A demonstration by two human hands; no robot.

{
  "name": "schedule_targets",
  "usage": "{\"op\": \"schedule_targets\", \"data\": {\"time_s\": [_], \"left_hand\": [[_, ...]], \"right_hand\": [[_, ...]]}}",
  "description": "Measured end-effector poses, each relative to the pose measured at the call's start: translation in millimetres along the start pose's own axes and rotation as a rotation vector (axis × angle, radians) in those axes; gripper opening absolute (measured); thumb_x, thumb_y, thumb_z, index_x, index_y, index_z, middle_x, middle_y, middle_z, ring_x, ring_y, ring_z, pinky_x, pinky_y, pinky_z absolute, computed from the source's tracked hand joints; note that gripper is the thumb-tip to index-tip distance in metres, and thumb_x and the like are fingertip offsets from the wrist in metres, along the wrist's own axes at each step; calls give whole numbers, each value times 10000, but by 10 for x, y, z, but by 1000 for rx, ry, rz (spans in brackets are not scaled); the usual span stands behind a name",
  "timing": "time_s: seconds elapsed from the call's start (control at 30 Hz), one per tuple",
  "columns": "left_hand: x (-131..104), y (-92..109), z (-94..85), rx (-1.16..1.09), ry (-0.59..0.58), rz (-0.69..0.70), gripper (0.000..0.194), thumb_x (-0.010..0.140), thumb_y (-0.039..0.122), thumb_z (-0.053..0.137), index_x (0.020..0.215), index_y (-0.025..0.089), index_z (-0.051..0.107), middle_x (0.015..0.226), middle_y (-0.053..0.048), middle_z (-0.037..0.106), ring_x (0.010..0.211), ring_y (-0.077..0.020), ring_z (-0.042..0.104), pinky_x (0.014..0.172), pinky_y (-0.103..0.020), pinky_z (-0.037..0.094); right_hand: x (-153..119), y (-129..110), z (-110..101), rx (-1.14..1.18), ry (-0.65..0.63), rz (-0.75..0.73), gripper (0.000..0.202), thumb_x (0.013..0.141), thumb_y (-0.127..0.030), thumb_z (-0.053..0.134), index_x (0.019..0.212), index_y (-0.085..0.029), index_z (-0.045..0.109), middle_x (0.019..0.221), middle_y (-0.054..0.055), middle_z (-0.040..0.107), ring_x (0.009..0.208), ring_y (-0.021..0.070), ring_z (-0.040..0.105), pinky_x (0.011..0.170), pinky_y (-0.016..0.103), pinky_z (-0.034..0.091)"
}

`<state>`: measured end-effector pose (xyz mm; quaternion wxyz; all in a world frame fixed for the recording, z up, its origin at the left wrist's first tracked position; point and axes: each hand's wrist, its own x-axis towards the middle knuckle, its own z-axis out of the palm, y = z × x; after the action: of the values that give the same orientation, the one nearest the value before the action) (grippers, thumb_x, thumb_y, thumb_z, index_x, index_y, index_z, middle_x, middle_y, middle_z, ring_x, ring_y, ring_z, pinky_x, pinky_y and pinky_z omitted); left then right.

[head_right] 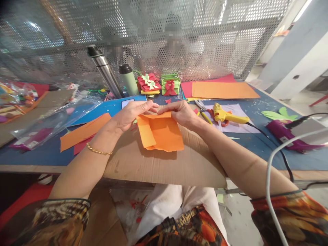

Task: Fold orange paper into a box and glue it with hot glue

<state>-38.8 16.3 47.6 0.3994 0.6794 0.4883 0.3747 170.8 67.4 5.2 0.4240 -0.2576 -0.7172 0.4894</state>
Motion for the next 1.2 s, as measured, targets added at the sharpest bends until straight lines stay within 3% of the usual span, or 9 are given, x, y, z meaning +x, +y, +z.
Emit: {"op": "schedule_targets", "data": {"time_s": [0.13, 0.27, 0.4, 0.5, 0.6, 0.67, 0.8, 0.97, 1.2], "left_hand": [[-2, -8, -17, -155, -81, -193, 382, 812, 412, 779, 1053, 117, 764, 975, -109, 771, 819, -178, 686, 767, -320, 513], [-8, -22, -5, -200, -232, -186, 272, 758, 203, 818, 1017, 133, 782, 930, -50, 756, 791, -104, 631, 735, -237, 468], [4, -70, 20, -195, -259, -227, 219, 739, 157, 817, 953, 122, 786, 756, -4, 661, 610, -55, 486, 554, -205, 328], [30, -115, 30, -157, -260, -251, 115, 718, 162, 834, 753, 108, 739, 635, 19, 563, 542, -48, 404, 498, -213, 238], [56, -146, 37, -133, -267, -267, 269, 709, 210, 853, 591, 126, 627, 549, 48, 477, 506, -44, 345, 491, -214, 216], [65, -156, 46, -122, -275, -269, 286, 700, 234, 858, 588, 131, 616, 554, 47, 493, 514, -48, 362, 506, -213, 235], [65, -156, 75, -105, -281, -270, 286, 696, 254, 844, 583, 132, 612, 562, 43, 501, 515, -52, 370, 506, -219, 215], [49, -132, 92, -71, -304, -278, 308, 664, 308, 882, 593, 135, 636, 550, 46, 492, 511, -59, 396, 506, -215, 248], [20, -128, 132, -75, -372, -278, 328, 673, 355, 884, 618, 145, 638, 564, 36, 518, 522, -80, 447, 512, -225, 304]], "right_hand": [[-46, -77, 37, 50, -138, 34, 95, 716, -279, 779, 767, -212, 824, 847, 39, 797, 744, 179, 715, 659, 288, 581], [-74, -131, 61, 14, -196, 28, 115, 748, -298, 779, 795, -194, 795, 787, 19, 766, 676, 145, 677, 614, 253, 557], [-63, -98, 40, -44, -206, 60, 224, 779, -201, 727, 1002, -220, 747, 741, -9, 716, 638, 135, 637, 521, 220, 490], [-45, -62, -2, -114, -187, 136, 292, 790, -137, 702, 1066, -227, 716, 627, -40, 630, 533, 109, 545, 448, 205, 398], [-29, -64, -51, -104, -162, 221, 153, 807, -175, 728, 959, -190, 714, 628, -32, 609, 528, 90, 521, 457, 200, 387], [-25, -87, -73, -63, -129, 260, 134, 846, -294, 741, 884, -169, 714, 654, -13, 611, 547, 82, 528, 477, 198, 407], [-34, -141, -62, -85, -92, 287, 389, 801, -535, 787, 737, -163, 693, 604, -17, 549, 520, 68, 470, 438, 197, 357], [-47, -151, -17, -162, -259, 282, 458, 668, -539, 864, 567, -174, 606, 529, -40, 482, 493, 67, 416, 418, 214, 296], [-47, -162, -2, -174, -289, 282, 491, 636, -528, 866, 482, -188, 546, 476, -57, 416, 463, 57, 353, 419, 227, 276]]}}
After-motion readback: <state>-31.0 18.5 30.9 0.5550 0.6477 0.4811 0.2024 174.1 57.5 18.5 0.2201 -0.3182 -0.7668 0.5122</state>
